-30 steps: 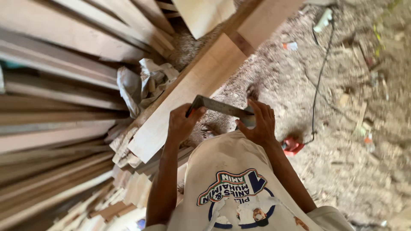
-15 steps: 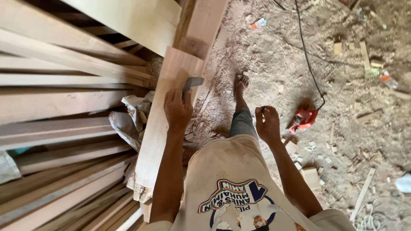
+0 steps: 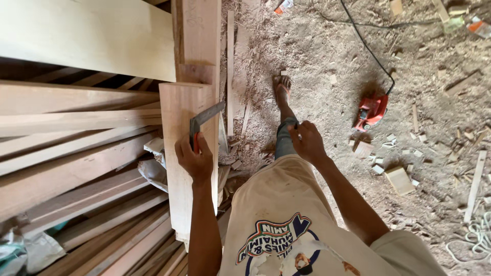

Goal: The person uses a try square and pencil to mark straight lines on a wooden plank. They repeatedly position the square, draw lines, and reposition the plank to mark multiple sections.

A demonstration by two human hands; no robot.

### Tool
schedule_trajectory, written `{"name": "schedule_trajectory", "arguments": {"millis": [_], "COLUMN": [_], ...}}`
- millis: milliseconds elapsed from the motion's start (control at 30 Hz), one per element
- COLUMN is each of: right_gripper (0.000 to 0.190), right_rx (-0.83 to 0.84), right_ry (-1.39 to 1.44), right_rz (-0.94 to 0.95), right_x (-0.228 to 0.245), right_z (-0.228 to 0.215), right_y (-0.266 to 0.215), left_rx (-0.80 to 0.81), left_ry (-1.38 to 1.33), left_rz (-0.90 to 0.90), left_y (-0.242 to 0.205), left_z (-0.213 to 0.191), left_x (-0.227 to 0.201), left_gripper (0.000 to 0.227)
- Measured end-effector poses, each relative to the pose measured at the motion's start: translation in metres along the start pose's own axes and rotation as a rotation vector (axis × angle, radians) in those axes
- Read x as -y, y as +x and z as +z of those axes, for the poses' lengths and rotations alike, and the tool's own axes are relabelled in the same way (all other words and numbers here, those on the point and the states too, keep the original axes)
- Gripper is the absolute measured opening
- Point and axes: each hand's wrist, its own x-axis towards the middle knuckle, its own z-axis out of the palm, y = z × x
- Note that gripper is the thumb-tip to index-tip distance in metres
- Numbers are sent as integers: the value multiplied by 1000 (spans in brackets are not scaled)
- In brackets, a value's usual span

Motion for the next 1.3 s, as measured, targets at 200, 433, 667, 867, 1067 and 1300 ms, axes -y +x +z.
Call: {"name": "schedule_trajectory", "arguments": {"millis": [200, 433, 667, 867, 1067, 1300], "right_gripper": [35, 36, 33, 37, 42, 46], "right_rx": [-34, 98, 189, 148, 44, 39], "right_ry": [92, 103, 281, 595, 758, 692], "right_rz": [-161, -76, 84, 263, 258, 247], "right_x": [15, 28, 36, 58, 82, 88], "right_z": [12, 22, 30, 78, 127, 136], "right_y": [20, 30, 29, 53, 87, 98], "left_rx": [-62, -63, -52, -34, -22, -71], "left_ry": [25, 50, 44, 53, 95, 66], "left_rz": [7, 42, 23, 3, 28, 63], "left_y": [-10, -13, -12, -11, -7, -9], "left_z": [7, 9, 9, 8, 6, 9], "left_x": [4, 11, 10, 6, 1, 4], "left_gripper": [22, 23, 23, 23, 24, 26]}}
